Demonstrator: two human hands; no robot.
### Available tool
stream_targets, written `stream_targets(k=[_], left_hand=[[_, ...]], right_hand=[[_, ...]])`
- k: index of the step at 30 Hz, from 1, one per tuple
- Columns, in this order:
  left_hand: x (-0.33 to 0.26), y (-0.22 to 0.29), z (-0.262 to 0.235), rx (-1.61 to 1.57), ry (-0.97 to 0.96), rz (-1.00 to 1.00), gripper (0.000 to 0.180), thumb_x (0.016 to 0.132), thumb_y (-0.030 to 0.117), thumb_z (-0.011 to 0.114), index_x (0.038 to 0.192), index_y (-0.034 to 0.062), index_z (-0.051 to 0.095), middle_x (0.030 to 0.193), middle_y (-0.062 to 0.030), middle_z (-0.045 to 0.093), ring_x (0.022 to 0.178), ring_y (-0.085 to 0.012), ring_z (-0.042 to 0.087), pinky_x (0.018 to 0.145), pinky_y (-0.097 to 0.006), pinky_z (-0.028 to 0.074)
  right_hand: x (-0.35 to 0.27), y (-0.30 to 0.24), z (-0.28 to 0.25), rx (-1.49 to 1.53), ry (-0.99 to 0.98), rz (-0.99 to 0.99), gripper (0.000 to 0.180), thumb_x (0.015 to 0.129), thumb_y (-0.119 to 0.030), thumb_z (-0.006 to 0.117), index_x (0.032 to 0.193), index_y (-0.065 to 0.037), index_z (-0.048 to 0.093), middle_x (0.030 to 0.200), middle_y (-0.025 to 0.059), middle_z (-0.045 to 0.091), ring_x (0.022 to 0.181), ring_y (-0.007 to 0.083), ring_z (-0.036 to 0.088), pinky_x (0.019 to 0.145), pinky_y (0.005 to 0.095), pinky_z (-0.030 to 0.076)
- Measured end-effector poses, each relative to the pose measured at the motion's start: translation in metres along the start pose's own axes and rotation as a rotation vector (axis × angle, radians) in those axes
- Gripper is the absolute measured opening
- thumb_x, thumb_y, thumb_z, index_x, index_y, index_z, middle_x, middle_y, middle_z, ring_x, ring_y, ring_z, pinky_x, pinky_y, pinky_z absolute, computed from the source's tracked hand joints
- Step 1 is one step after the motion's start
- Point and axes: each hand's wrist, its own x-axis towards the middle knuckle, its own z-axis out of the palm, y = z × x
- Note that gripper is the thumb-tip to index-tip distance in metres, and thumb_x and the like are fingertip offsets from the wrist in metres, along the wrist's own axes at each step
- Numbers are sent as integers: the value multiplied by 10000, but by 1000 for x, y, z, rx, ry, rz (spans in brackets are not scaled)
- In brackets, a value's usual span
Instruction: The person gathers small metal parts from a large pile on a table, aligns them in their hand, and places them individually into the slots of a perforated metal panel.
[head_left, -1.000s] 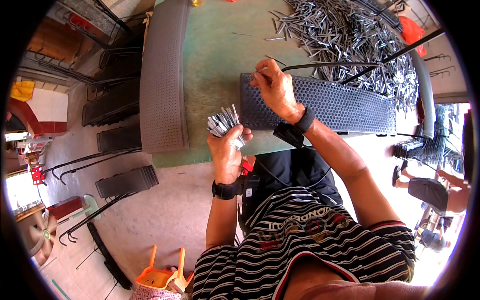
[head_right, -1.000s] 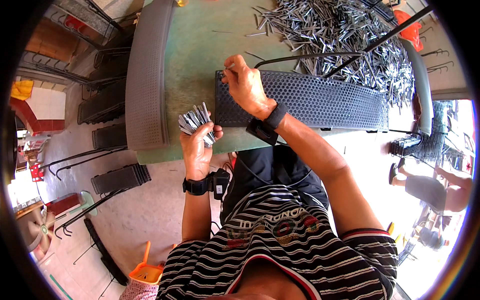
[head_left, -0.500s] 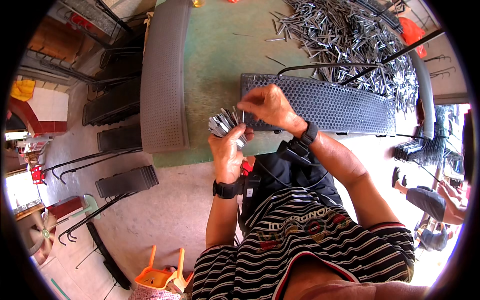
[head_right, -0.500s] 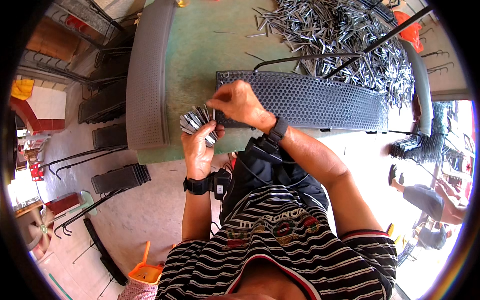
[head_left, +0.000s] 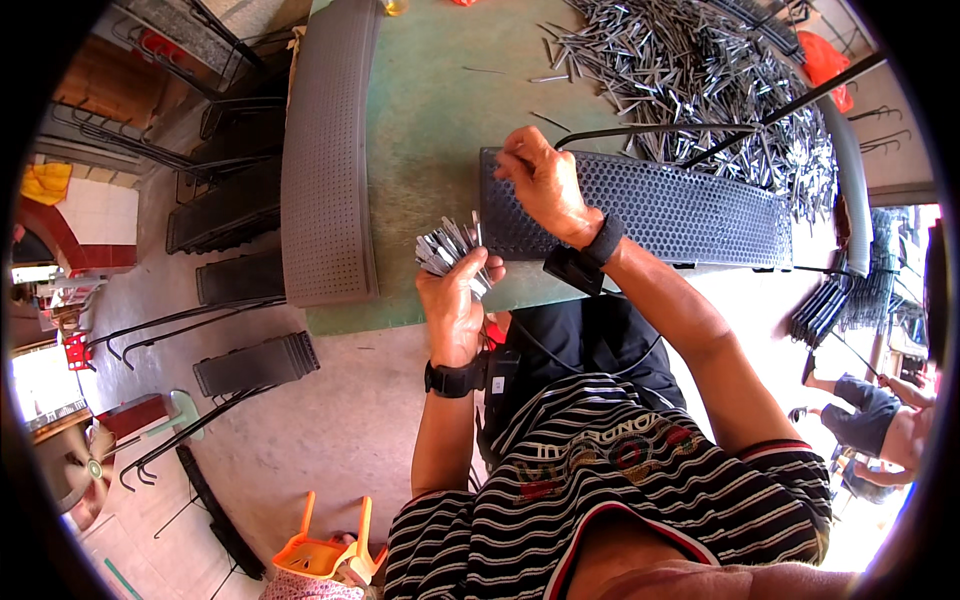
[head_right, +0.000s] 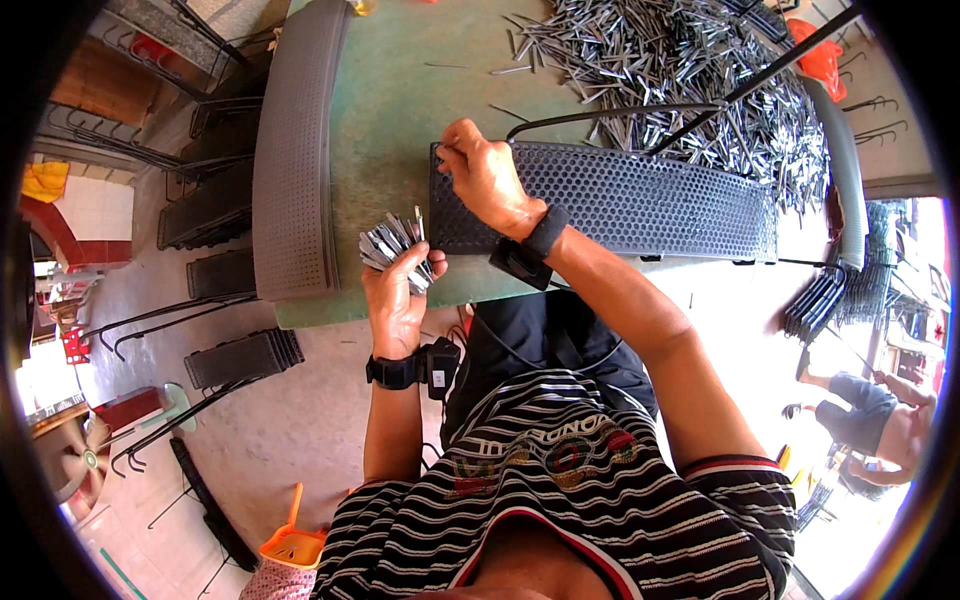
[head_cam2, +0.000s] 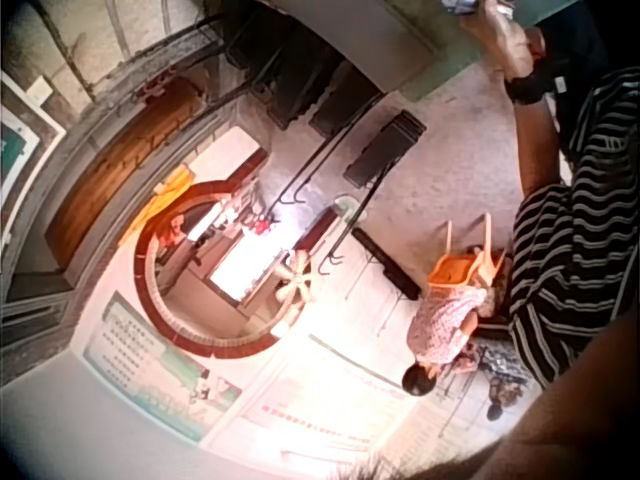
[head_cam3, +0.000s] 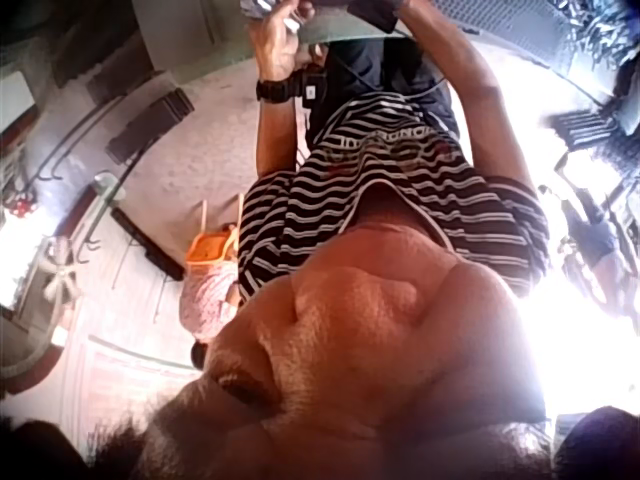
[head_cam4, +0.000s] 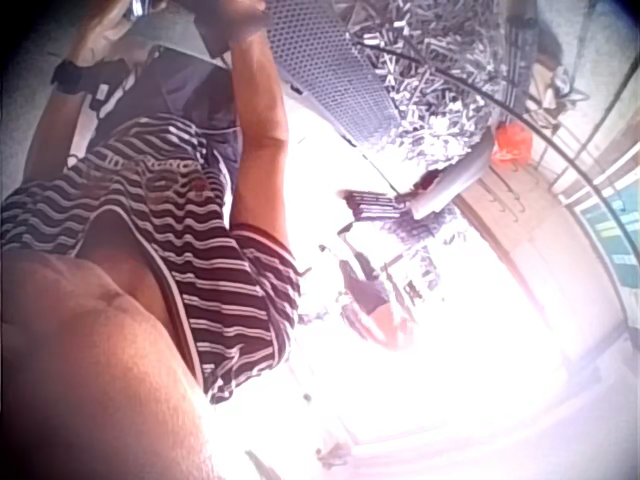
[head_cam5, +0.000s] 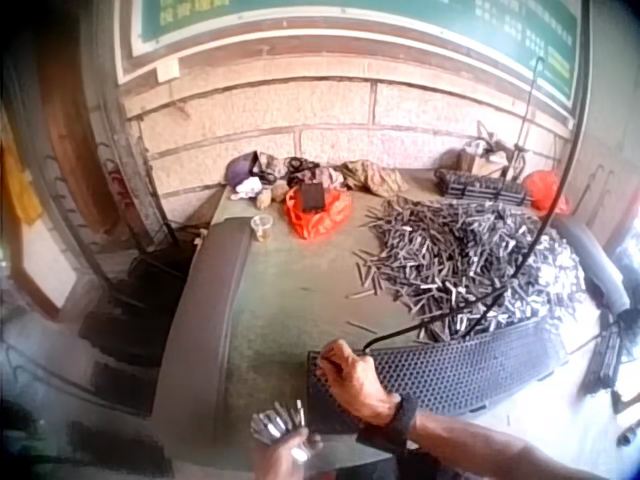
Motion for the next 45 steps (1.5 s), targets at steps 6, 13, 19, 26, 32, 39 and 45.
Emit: stream_targets(k=[6,13,19,26,32,39,45], left_hand=[[-1,3,1,26,26,-20,166,754,-60,632,908,-15,589,774,-105,622,608,-238,631,501,-332,533],[0,0,1,22,0,1,171,744,-54,645,901,-9,595,759,-102,626,605,-224,632,494,-327,530],[-3,-8,9,38,-71,-20,187,748,-40,641,928,-4,600,791,-112,642,637,-230,641,512,-332,533],[-2,-8,5,7,-70,12,236,756,-63,609,986,-23,576,836,-130,636,639,-239,639,544,-337,542],[-3,-3,6,14,-45,2,222,757,-76,596,975,-41,577,802,-115,617,608,-226,634,539,-322,545],[-3,-3,7,-21,-49,1,181,760,-77,602,935,-34,594,805,-99,622,611,-218,632,543,-321,545],[-3,-4,8,-15,-63,-3,187,759,-71,600,940,-25,594,795,-103,626,610,-216,630,536,-324,544]], right_hand=[[3,9,1,-453,-88,-435,66,810,-36,588,847,-8,540,721,122,598,598,265,624,531,316,482],[-10,-14,-7,-317,-171,-179,131,769,-119,666,819,-4,627,670,88,606,517,191,590,480,293,463],[-17,-23,-20,147,-212,339,123,777,-73,619,770,50,617,561,93,609,492,119,598,453,256,468],[4,-7,-23,-38,94,-24,165,853,-15,495,1015,8,481,682,159,637,647,220,671,532,291,505],[7,12,-16,-83,35,-14,124,859,-6,498,980,-11,471,694,176,623,683,246,673,560,320,514],[11,21,-19,-506,-43,-403,28,832,-19,544,850,2,546,738,165,625,576,265,631,536,324,490],[-12,-10,-18,-300,-171,-100,103,785,-78,637,830,11,612,625,118,613,512,183,605,476,294,464]])
